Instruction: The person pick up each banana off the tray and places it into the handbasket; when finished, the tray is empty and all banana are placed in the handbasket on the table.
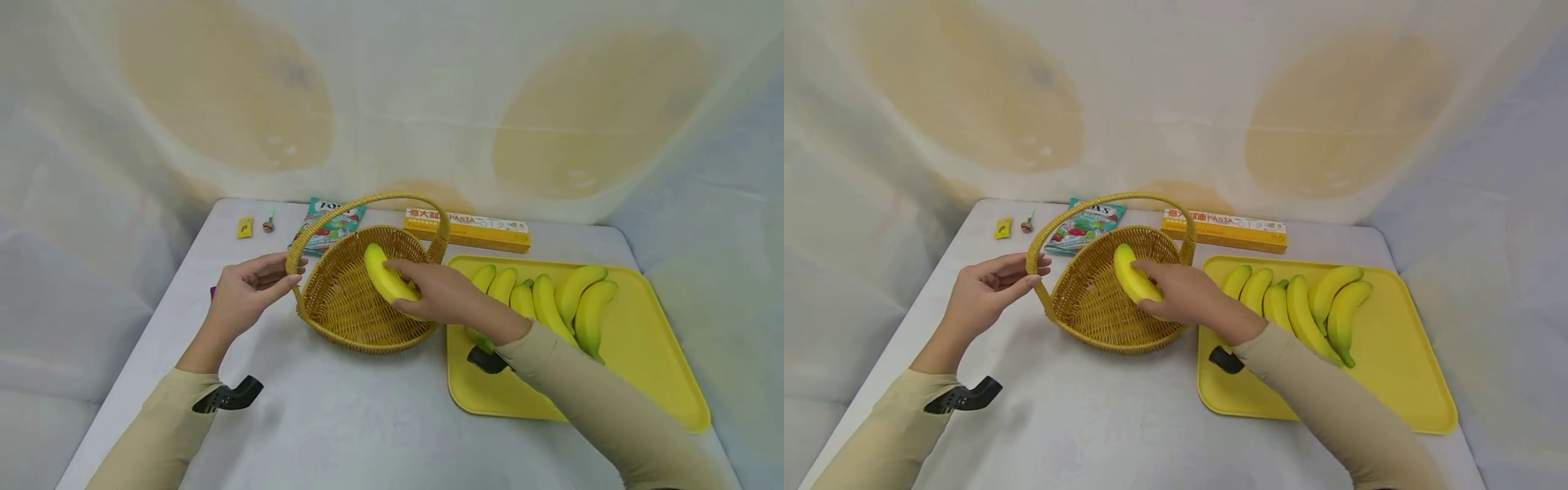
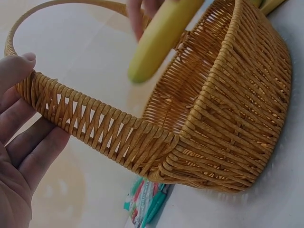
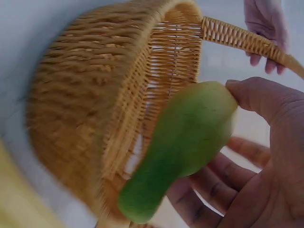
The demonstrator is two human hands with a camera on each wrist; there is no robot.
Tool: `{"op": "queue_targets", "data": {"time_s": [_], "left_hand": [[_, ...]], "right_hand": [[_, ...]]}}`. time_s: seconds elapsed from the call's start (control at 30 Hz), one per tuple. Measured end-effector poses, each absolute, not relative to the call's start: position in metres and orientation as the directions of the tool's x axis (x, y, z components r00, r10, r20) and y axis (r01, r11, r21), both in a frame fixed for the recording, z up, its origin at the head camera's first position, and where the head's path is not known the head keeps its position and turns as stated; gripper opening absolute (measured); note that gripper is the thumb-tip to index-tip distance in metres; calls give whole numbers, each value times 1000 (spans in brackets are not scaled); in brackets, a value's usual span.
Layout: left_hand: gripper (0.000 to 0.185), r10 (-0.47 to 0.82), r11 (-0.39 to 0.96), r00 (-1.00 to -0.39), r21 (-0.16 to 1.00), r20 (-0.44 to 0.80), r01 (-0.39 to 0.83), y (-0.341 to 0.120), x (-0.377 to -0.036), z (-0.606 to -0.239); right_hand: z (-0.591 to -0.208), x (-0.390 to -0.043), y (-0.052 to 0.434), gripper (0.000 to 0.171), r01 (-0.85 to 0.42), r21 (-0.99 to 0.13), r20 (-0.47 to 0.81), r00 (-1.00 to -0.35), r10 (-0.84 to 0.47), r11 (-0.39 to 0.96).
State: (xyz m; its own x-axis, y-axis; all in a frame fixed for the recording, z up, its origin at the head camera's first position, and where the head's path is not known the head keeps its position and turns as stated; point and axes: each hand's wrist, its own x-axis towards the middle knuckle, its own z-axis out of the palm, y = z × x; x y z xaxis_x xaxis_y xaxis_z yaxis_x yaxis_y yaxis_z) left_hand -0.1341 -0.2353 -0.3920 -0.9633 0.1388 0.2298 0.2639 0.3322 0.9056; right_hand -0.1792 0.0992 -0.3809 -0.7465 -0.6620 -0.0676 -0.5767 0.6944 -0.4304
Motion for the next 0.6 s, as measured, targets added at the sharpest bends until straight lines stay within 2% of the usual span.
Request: {"op": "queue_targets", "data": {"time_s": [0.23, 0.37, 0.6], "left_hand": [[35, 143, 333, -960, 901, 241, 276, -234, -135, -393], [35, 147, 330, -958, 900, 248, 284, -234, -135, -392], [34, 139, 331, -959, 902, 245, 278, -234, -135, -393]], "right_hand": [[-406, -199, 48, 71, -511, -436, -197, -749, -632, 741], [-425, -198, 24, 73, -495, -418, -245, -746, -619, 762], [-450, -188, 0, 83, -424, -458, -311, -746, -588, 781]]}}
